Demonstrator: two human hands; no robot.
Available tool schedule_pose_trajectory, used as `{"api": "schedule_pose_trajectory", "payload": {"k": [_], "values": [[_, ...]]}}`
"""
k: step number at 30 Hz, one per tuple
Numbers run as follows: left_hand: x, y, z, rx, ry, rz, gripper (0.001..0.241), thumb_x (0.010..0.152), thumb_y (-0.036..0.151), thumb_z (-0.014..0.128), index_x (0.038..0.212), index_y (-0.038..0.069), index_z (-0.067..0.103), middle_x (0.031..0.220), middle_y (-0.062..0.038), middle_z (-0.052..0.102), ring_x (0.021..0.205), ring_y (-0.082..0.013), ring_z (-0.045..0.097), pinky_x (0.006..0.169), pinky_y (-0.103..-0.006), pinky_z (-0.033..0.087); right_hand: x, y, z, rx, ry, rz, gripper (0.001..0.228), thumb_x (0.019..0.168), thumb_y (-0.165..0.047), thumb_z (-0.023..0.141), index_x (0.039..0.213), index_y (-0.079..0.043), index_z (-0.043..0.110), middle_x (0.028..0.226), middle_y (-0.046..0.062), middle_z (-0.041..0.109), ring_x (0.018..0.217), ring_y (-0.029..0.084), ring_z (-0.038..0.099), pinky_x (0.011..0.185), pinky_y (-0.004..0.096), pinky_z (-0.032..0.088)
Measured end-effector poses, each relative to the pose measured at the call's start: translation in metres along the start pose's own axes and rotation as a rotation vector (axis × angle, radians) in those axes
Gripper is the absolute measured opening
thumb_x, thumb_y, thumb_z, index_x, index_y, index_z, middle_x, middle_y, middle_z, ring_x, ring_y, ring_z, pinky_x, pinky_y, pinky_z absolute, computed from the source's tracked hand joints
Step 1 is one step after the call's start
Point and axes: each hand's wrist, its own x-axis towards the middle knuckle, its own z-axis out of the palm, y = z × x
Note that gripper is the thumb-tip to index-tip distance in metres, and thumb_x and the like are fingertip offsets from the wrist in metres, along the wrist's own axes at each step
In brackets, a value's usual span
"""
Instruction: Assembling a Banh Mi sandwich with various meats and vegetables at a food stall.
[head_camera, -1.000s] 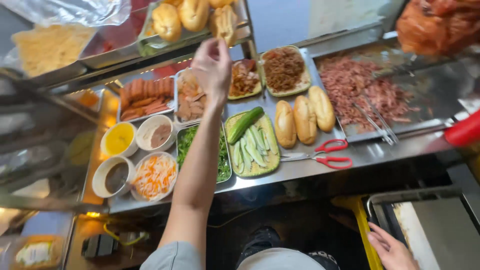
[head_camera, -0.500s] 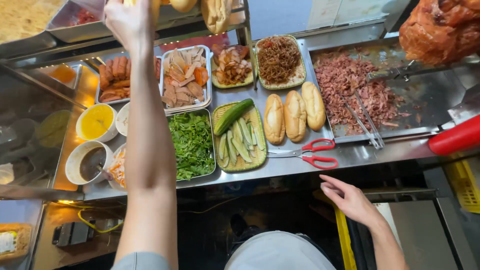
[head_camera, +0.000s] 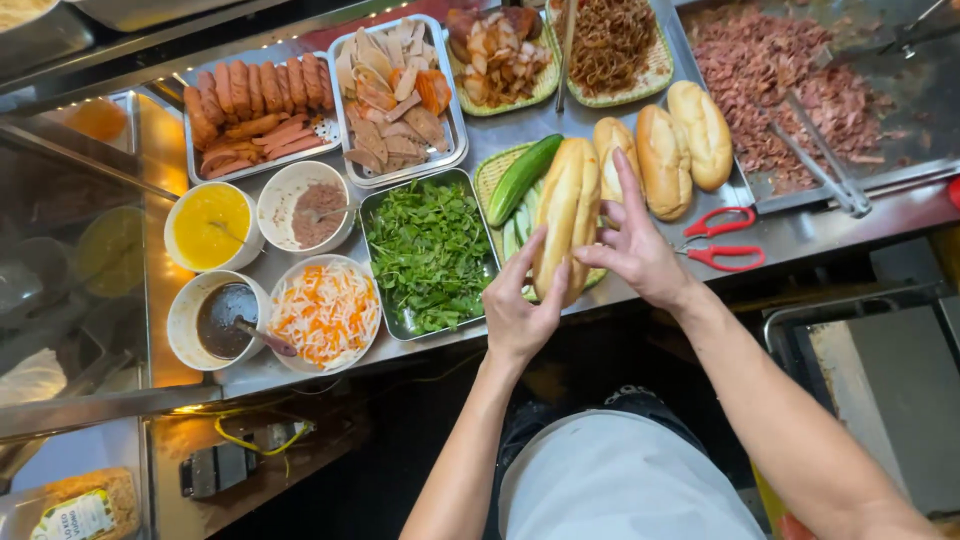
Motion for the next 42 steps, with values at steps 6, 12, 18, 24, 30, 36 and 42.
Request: {"api": "schedule_pose_trajectory", "payload": {"k": [6, 12, 18, 24, 30, 36, 42], "values": [[0.011, 0.003, -0.004, 0.121, -0.182, 0.104, 0.053, 0.086, 0.019, 0.077, 0.135, 0.004, 0.063, 0.122, -0.019, 0.072, 0.108, -0.0322, 0.073, 0.092, -0.0397, 0.060, -0.016, 0.024, -0.010, -0.156, 0.097, -0.036, 0.117, 0.081, 0.011, 0.058, 0.166, -0.028, -0.011, 0.166, 0.021, 0.028, 0.146, 0.028, 0.046, 0.111, 0.043, 0.049], [0.016, -0.032, 0.024, -0.632, -0.049, -0.549, 0.060, 0.086, 0.008, 0.062, 0.144, 0.015, 0.049, 0.142, -0.015, 0.059, 0.090, -0.0301, 0.069, 0.075, -0.0402, 0.058, -0.032, 0.013, -0.048, 0.634, 0.192, 0.138, 0.112, 0.080, 0.002, 0.051, 0.172, -0.033, -0.002, 0.161, 0.020, 0.038, 0.141, 0.031, 0.050, 0.110, 0.043, 0.048], [-0.002, -0.005, 0.077, -0.162, -0.271, -0.020, 0.048, 0.093, -0.005, 0.054, 0.138, 0.009, 0.063, 0.159, -0.026, 0.039, 0.147, -0.0304, 0.043, 0.120, -0.0422, 0.035, -0.036, 0.004, -0.075, 0.599, 0.208, 0.167, 0.109, 0.077, 0.002, 0.048, 0.167, -0.036, -0.001, 0.160, 0.019, 0.037, 0.137, 0.030, 0.051, 0.107, 0.045, 0.048], [0.002, 0.010, 0.096, -0.397, -0.232, -0.334, 0.086, 0.083, 0.022, 0.084, 0.158, 0.010, 0.043, 0.161, -0.020, 0.046, 0.147, -0.0296, 0.050, 0.122, -0.0396, 0.042, -0.051, 0.006, -0.165, 0.250, 0.100, 0.256, 0.101, 0.086, -0.007, 0.064, 0.166, -0.034, 0.008, 0.156, 0.018, 0.044, 0.123, 0.027, 0.056, 0.103, 0.040, 0.050], [-0.004, -0.010, 0.043, 0.053, -0.036, -0.127, 0.087, 0.078, 0.014, 0.088, 0.155, 0.007, 0.047, 0.160, -0.022, 0.038, 0.149, -0.0355, 0.041, 0.122, -0.0433, 0.037, -0.080, 0.087, -0.356, -1.605, 0.705, 0.139, 0.071, 0.090, -0.049, 0.082, 0.140, -0.002, 0.062, 0.136, 0.034, 0.055, 0.127, 0.053, 0.041, 0.103, 0.066, 0.033], [-0.026, -0.017, -0.032, 0.026, 0.169, -0.193, 0.085, 0.083, 0.016, 0.086, 0.157, 0.007, 0.044, 0.157, -0.019, 0.042, 0.145, -0.0309, 0.049, 0.122, -0.0405, 0.043, -0.074, 0.091, -0.376, -1.691, 0.649, 0.014, 0.040, 0.104, -0.033, 0.067, 0.120, 0.004, 0.062, 0.118, 0.027, 0.062, 0.112, 0.043, 0.058, 0.105, 0.058, 0.047], [-0.068, -0.019, -0.099, 0.027, 0.456, -0.414, 0.088, 0.085, 0.014, 0.084, 0.159, 0.005, 0.037, 0.155, -0.018, 0.048, 0.135, -0.0264, 0.057, 0.114, -0.0378, 0.049, -0.005, 0.000, -0.111, -1.221, 0.121, -0.198, 0.043, 0.106, -0.025, 0.074, 0.143, -0.006, 0.062, 0.113, 0.021, 0.071, 0.100, 0.035, 0.071, 0.089, 0.045, 0.056]]}}
